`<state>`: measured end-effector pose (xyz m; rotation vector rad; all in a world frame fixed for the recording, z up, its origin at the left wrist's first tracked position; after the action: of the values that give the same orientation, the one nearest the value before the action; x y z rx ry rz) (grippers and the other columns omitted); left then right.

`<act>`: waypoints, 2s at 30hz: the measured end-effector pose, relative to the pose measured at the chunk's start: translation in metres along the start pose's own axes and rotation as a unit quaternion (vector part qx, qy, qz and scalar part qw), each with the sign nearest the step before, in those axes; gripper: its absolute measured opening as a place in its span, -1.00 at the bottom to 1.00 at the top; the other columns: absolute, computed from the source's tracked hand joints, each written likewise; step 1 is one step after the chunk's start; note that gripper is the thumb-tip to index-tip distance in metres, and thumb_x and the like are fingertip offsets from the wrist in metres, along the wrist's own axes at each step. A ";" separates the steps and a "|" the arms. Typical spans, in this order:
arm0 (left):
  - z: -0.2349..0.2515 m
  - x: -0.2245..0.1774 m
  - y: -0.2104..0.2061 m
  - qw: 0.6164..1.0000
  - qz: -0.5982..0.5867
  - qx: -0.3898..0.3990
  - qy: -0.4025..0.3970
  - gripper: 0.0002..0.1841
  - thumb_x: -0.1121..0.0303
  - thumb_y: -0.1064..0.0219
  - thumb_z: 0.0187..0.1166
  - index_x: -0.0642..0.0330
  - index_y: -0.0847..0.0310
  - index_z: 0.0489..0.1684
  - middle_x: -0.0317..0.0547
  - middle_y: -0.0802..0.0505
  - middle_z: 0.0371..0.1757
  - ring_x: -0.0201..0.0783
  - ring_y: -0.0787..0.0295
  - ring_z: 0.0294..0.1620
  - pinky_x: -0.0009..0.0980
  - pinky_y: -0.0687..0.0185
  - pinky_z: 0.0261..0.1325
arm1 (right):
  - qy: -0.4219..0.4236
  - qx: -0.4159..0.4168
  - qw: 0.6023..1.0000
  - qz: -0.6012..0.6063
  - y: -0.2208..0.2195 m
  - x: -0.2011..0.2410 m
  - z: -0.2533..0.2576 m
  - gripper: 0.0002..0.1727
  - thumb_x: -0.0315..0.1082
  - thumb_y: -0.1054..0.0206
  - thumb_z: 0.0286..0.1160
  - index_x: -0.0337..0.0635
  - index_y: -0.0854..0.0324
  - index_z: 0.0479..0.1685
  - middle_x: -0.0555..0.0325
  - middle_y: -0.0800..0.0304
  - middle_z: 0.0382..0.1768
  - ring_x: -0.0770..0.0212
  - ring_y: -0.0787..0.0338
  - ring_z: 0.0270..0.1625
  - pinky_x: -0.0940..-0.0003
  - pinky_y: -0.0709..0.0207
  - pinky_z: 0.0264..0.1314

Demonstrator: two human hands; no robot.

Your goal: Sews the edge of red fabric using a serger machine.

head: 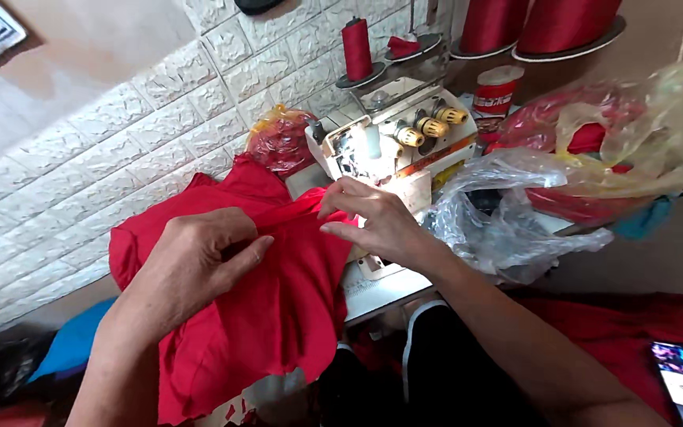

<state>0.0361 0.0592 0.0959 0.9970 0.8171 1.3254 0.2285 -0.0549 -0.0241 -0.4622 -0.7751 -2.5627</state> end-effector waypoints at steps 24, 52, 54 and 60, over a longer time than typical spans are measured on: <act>0.040 -0.040 -0.074 0.987 -0.082 0.090 -0.108 -0.64 0.14 -0.18 0.77 0.08 -0.75 -0.43 -0.39 -0.64 -0.48 -0.55 -0.54 -0.48 -0.61 -0.40 -0.45 | -0.095 -0.083 0.990 -0.069 0.011 -0.006 -0.120 -0.72 -0.16 -0.27 0.72 -0.09 -0.85 -0.08 0.14 -0.91 -0.06 0.32 -0.78 -0.30 0.40 -0.59 -0.28; 0.060 0.022 -0.063 1.000 0.018 0.007 0.003 -0.74 0.15 -0.30 0.65 0.11 -0.76 -0.34 -0.29 -0.77 -0.41 -0.43 -0.68 -0.42 -0.38 -0.59 -0.34 | 0.032 -0.105 0.992 0.066 -0.058 0.013 -0.067 -0.70 -0.21 -0.21 0.67 -0.15 -0.85 -0.18 0.20 -0.82 -0.54 0.32 -0.73 -0.53 0.32 -0.57 -0.43; 0.054 0.023 -0.065 1.000 0.001 0.012 0.001 -0.76 0.18 -0.34 0.63 0.13 -0.78 -0.31 -0.26 -0.80 -0.36 -0.41 -0.71 -0.38 -0.38 -0.62 -0.29 | -0.015 -0.172 0.985 0.019 -0.032 0.001 -0.058 -0.73 -0.23 -0.32 0.59 -0.20 -0.85 -0.27 0.17 -0.82 -0.52 0.32 -0.72 -0.52 0.33 -0.59 -0.43; 0.048 0.015 -0.065 1.000 -0.016 0.008 -0.007 -0.79 0.19 -0.41 0.58 0.14 -0.77 -0.32 -0.24 -0.81 -0.34 -0.36 -0.73 -0.33 -0.32 -0.63 -0.24 | -0.041 -0.120 0.985 -0.118 0.001 -0.016 -0.019 -0.83 -0.26 -0.45 0.50 -0.14 -0.82 -0.10 0.02 -0.85 -0.11 0.05 -0.84 -0.16 0.11 -0.68 -0.23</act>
<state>0.1066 0.0704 0.0556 1.0015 0.8313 1.2846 0.2394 -0.0620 -0.0452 -0.5856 -0.5803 -2.8924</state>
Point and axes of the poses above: each hand's wrist, its own z-axis towards the middle knuckle, its own y-axis out of the back of the hand, x = y × z, the point moved 4 cm from there along z, towards the middle knuckle
